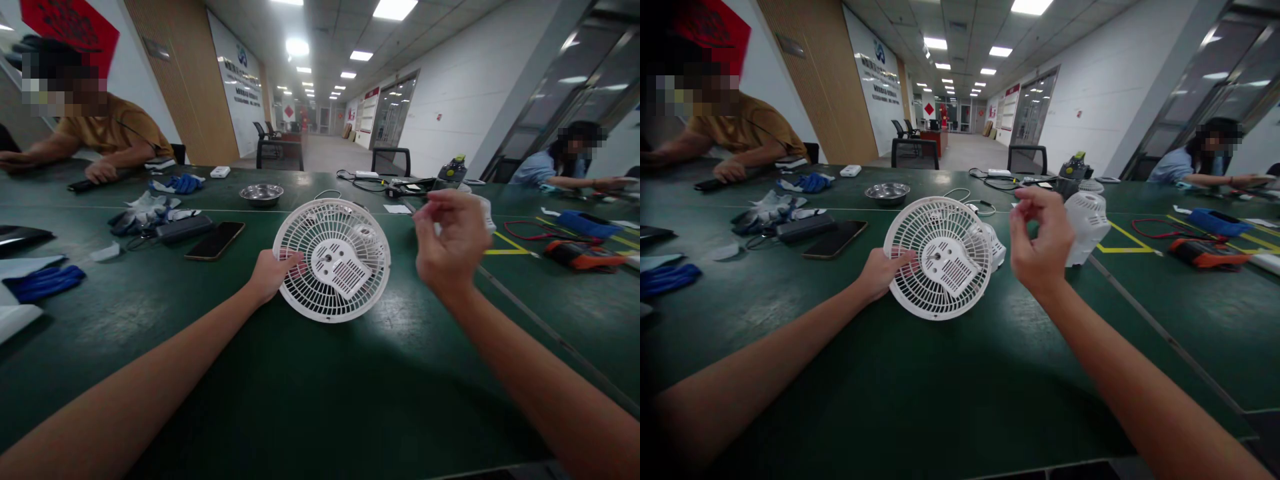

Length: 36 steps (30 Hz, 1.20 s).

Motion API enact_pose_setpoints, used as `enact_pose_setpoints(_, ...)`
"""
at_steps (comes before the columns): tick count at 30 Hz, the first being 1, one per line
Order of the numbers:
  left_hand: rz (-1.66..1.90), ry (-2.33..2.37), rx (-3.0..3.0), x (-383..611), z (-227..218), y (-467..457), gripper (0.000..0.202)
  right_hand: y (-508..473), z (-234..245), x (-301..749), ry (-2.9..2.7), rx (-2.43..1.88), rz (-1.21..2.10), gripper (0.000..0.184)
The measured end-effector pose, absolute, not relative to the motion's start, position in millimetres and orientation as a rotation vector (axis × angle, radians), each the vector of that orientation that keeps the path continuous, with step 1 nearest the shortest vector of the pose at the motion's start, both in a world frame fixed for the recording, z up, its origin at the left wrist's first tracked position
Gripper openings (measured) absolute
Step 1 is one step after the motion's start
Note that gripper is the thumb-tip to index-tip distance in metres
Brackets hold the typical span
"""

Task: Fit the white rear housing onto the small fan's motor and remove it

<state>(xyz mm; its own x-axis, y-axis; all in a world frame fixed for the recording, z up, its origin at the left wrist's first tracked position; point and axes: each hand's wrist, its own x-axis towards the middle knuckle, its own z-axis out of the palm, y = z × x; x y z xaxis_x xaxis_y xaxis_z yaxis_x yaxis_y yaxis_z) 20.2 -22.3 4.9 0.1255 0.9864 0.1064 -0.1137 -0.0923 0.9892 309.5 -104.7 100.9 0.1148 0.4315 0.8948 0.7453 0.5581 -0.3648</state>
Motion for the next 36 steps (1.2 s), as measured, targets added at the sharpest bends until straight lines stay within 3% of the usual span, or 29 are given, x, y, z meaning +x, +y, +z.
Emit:
enact_pose_setpoints(2,1.205,1.001,1.265,19.1,4.5,-21.7,0.02,-87.1,76.2,314.4,-1.519,-1.189,-0.206,0.033)
enact_pose_setpoints(5,1.198,1.03,1.259,18.1,4.0,-20.9,0.014,-64.9,36.4,323.4,-1.756,-1.387,0.05,0.059)
enact_pose_setpoints(9,1.22,1.033,1.277,17.5,3.1,-20.7,0.013,-53.5,12.0,330.6,-1.879,-1.405,0.139,0.073)
enact_pose_setpoints(12,1.238,1.058,1.275,17.9,4.6,-22.5,0.011,-54.0,16.7,331.1,-1.815,-1.449,0.104,0.069)
enact_pose_setpoints(16,1.296,1.064,1.281,19.8,6.0,-24.7,0.012,-66.7,26.8,319.2,-1.635,-1.337,0.112,0.045)
enact_pose_setpoints(18,1.368,1.068,1.298,20.5,6.0,-25.4,0.014,-76.9,27.4,306.0,-1.521,-1.25,0.407,0.039)
enact_pose_setpoints(22,1.53,1.144,1.472,20.0,10.5,-30.7,0.017,-94.8,24.3,276.0,-1.386,-1.1,1.128,0.047)
enact_pose_setpoints(25,1.581,1.182,1.581,18.5,17.1,-36.5,0.017,-100.7,24.8,261.8,-1.361,-1.017,1.401,0.05)
enact_pose_setpoints(31,1.434,0.966,1.499,16.8,10.7,-23.9,0.04,-97.9,27.7,264.4,-1.149,-0.963,1.157,0.047)
enact_pose_setpoints(36,1.171,0.822,1.087,8.0,6.2,-11.0,0.071,-98.7,30.9,287.3,-1.312,-1.114,0.755,0.064)
